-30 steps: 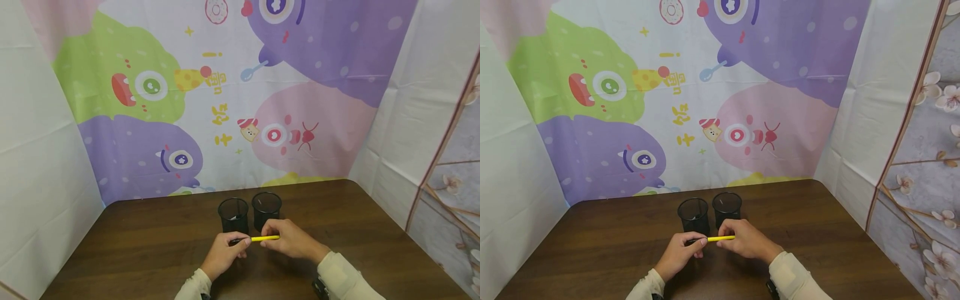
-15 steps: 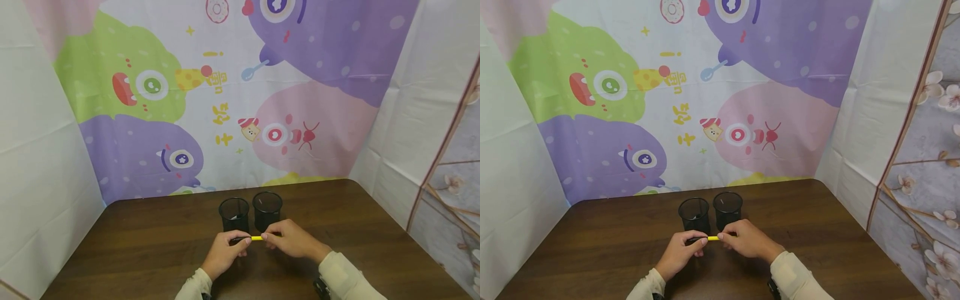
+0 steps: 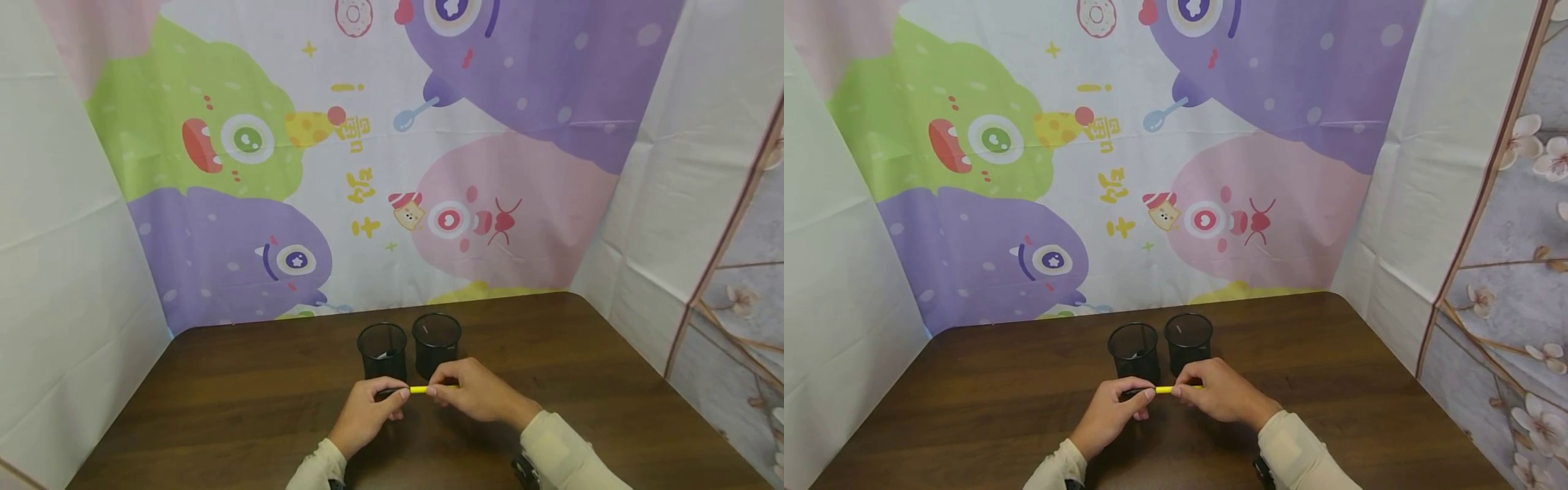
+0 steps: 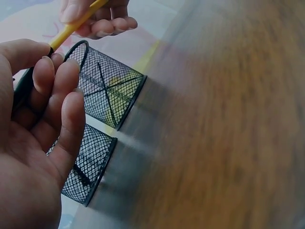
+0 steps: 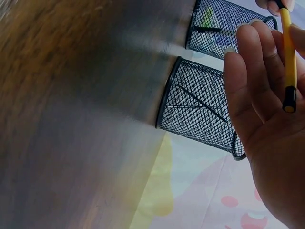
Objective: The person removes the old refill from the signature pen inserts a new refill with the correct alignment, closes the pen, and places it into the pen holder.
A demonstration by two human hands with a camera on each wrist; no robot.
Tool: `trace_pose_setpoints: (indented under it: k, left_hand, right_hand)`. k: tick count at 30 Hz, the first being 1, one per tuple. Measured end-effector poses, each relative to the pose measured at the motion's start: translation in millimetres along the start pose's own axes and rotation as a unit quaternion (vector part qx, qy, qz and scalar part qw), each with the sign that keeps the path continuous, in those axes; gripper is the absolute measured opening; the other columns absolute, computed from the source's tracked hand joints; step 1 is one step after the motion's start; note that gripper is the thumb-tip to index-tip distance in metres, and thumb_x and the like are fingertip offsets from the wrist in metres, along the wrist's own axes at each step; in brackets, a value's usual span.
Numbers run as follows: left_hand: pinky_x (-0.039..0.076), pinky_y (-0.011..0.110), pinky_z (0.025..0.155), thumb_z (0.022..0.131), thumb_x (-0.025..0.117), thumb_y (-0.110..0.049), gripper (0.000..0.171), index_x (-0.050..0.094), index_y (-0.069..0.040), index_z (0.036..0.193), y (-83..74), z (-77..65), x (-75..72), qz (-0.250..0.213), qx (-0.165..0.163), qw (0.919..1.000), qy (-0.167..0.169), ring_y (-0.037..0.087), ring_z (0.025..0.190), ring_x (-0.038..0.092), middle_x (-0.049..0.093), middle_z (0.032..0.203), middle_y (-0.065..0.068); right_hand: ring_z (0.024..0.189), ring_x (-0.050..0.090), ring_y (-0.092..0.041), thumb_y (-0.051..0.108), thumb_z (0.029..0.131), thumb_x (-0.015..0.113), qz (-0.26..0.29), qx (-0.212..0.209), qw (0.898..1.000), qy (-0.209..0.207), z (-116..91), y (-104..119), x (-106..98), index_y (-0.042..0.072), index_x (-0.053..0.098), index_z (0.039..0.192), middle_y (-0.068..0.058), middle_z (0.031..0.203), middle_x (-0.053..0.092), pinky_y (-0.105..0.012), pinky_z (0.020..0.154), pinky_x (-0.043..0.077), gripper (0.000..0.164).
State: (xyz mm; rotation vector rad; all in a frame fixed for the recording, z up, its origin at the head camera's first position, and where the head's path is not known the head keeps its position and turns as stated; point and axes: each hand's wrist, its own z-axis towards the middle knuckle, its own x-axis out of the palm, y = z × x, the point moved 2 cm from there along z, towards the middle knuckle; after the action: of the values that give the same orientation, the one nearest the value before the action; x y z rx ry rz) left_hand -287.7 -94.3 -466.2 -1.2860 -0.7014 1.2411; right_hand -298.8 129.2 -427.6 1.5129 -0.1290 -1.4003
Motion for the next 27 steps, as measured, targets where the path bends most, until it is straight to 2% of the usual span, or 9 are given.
trace_pose_setpoints:
  k: [8, 12, 15, 19, 22, 27]
  left_hand:
    - [0.056, 0.026, 0.063, 0.097, 0.067, -0.015, 0.02, 0.073, 0.001, 0.106, 0.9, -0.4, 0.1, -0.002, -0.011, 0.9999, 0.003, 0.018, 0.068, 0.066, 0.068, 0.091, 0.018]
    - [0.056, 0.027, 0.064, 0.097, 0.069, -0.02, 0.02, 0.074, -0.002, 0.106, 0.2, -1.4, 1.1, -0.006, -0.014, 0.9999, 0.004, 0.017, 0.068, 0.066, 0.069, 0.09, 0.012]
    - [0.056, 0.027, 0.065, 0.097, 0.069, -0.02, 0.02, 0.074, -0.003, 0.106, -1.2, -1.5, 1.4, -0.009, -0.012, 0.9999, 0.004, 0.017, 0.069, 0.066, 0.069, 0.091, 0.013]
    - [0.056, 0.027, 0.065, 0.097, 0.068, -0.017, 0.018, 0.073, -0.001, 0.106, -0.4, 0.1, 1.6, -0.005, -0.009, 0.9999, 0.001, 0.016, 0.068, 0.066, 0.069, 0.092, 0.014]
    - [0.056, 0.026, 0.064, 0.097, 0.067, -0.014, 0.017, 0.073, 0.0, 0.105, 0.1, 1.1, 1.7, 0.007, -0.006, 1.0, -0.001, 0.017, 0.067, 0.065, 0.069, 0.091, 0.016]
    - [0.055, 0.026, 0.063, 0.097, 0.067, -0.013, 0.017, 0.073, 0.001, 0.105, -0.5, 1.2, 2.0, 0.01, -0.006, 0.9999, -0.001, 0.016, 0.067, 0.065, 0.069, 0.09, 0.017]
  right_hand:
    - [0.072, 0.061, -0.008, 0.032, 0.096, 0.07, -0.003, -0.014, 1.0, 0.0, -0.2, 0.2, 0.0, 0.024, 0.069, 0.093, 0.011, 0.082, 0.067, -0.027, 0.063, 0.051, 0.008]
    - [0.07, 0.06, -0.008, 0.031, 0.094, 0.072, -0.003, -0.016, 1.0, -0.002, -0.7, 0.3, -0.2, 0.023, 0.067, 0.092, 0.01, 0.081, 0.066, -0.026, 0.063, 0.05, 0.009]
    - [0.072, 0.061, -0.009, 0.033, 0.094, 0.071, -0.002, -0.011, 1.0, 0.0, -0.2, -0.3, -0.1, 0.022, 0.068, 0.094, 0.01, 0.082, 0.066, -0.027, 0.064, 0.051, 0.011]
    - [0.075, 0.065, -0.011, 0.037, 0.099, 0.064, 0.003, -0.002, 1.0, 0.009, 0.2, -0.6, 0.3, 0.017, 0.071, 0.098, 0.007, 0.085, 0.069, -0.028, 0.066, 0.054, 0.021]
    - [0.075, 0.067, -0.012, 0.037, 0.102, 0.059, 0.006, 0.004, 1.0, 0.017, -0.1, -0.3, 0.5, 0.013, 0.074, 0.096, 0.004, 0.083, 0.07, -0.028, 0.065, 0.054, 0.029]
    - [0.07, 0.062, -0.009, 0.032, 0.1, 0.062, -0.007, 0.008, 1.0, 0.018, -0.9, -0.3, 0.6, 0.013, 0.074, 0.091, 0.005, 0.078, 0.069, -0.027, 0.061, 0.051, 0.025]
